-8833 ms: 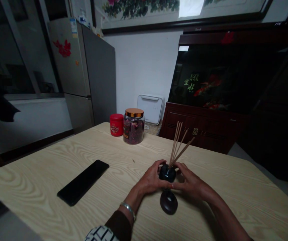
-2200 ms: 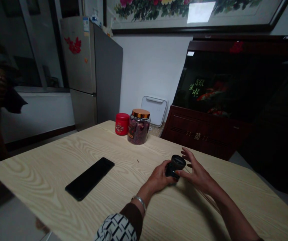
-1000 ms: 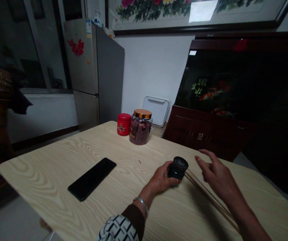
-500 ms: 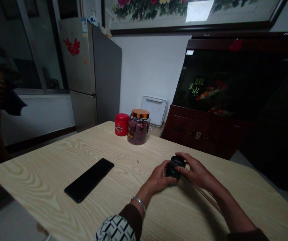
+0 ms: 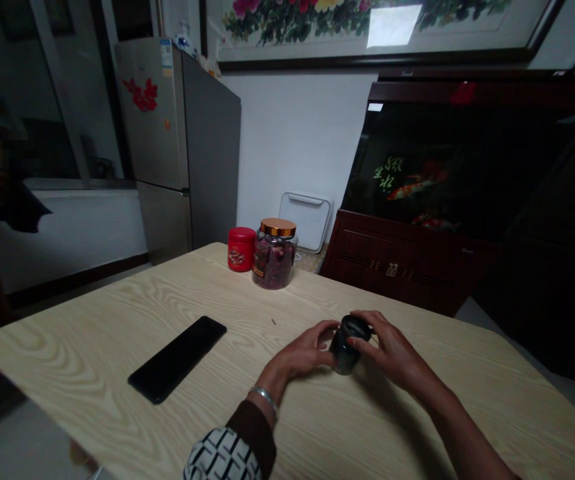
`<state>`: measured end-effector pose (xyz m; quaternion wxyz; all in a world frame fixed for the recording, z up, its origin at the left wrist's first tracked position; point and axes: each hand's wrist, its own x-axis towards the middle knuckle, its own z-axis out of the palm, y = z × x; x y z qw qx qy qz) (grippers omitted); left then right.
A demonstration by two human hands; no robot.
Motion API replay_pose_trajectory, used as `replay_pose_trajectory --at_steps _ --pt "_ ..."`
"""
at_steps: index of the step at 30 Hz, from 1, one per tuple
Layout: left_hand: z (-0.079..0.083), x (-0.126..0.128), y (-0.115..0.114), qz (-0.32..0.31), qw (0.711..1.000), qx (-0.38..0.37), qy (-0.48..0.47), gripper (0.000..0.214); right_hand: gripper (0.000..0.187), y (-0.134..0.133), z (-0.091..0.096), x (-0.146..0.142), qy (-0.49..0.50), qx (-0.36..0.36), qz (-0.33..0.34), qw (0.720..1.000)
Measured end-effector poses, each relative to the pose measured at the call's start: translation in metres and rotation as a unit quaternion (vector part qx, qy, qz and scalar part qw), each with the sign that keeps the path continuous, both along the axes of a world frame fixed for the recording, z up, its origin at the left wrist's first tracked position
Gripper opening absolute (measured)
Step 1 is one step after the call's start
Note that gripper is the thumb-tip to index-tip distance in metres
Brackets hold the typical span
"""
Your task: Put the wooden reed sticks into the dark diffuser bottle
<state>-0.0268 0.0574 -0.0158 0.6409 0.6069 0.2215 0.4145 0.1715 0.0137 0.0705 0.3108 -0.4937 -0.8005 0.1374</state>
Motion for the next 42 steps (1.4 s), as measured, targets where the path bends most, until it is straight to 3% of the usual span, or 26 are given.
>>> replay_pose_trajectory --at_steps 5,7,11,17,20,23,25,28,31,35,39,42 --pt "-0.001 -0.007 0.005 0.147 0.986 -0.074 0.002 0.029 0.033 -0.028 0.013 -0.007 0.000 -0.038 -0.014 0.999" --pt "-0.004 -0.003 0.006 0.172 0.982 -0.074 0.001 0.020 0.032 -0.039 0.017 -0.010 0.006 -0.050 -0.007 0.999" --pt "-0.010 0.006 0.005 0.168 0.984 -0.057 0.006 0.019 0.039 -0.051 0.013 -0.010 0.050 -0.055 0.000 0.997" --pt "-0.009 0.009 -0.004 0.197 0.979 -0.042 0.030 0.030 0.038 -0.039 -0.012 0.013 0.191 -0.085 -0.072 0.975" --pt "0.007 0.004 -0.002 0.233 0.971 -0.017 0.055 0.041 0.051 -0.025 -0.009 0.027 0.203 -0.083 -0.098 0.971" --pt "0.047 -0.002 0.006 0.243 0.967 0.013 0.071 0.056 0.057 -0.015 0.021 0.036 0.232 -0.114 -0.104 0.961" --pt "0.086 -0.005 0.008 0.217 0.973 0.022 0.078 0.060 0.062 -0.013 0.052 0.036 0.279 -0.141 -0.069 0.947" --pt "0.144 -0.006 0.005 0.048 0.998 -0.007 0.038 0.063 0.066 -0.015 0.098 0.030 0.342 -0.183 0.052 0.920" --pt "0.182 -0.006 -0.002 -0.076 0.996 -0.050 -0.021 0.066 0.069 -0.020 0.129 0.022 0.391 -0.216 0.147 0.883" --pt "0.194 -0.007 -0.003 -0.179 0.975 -0.081 -0.101 0.070 0.070 -0.023 0.142 0.016 0.434 -0.251 0.205 0.841" --pt "0.189 -0.008 0.003 -0.264 0.949 -0.091 -0.147 0.071 0.071 -0.020 0.136 0.020 0.462 -0.280 0.251 0.803" --pt "0.184 -0.009 0.005 -0.290 0.937 -0.101 -0.170 0.070 0.070 -0.017 0.129 0.025 0.471 -0.298 0.266 0.786"
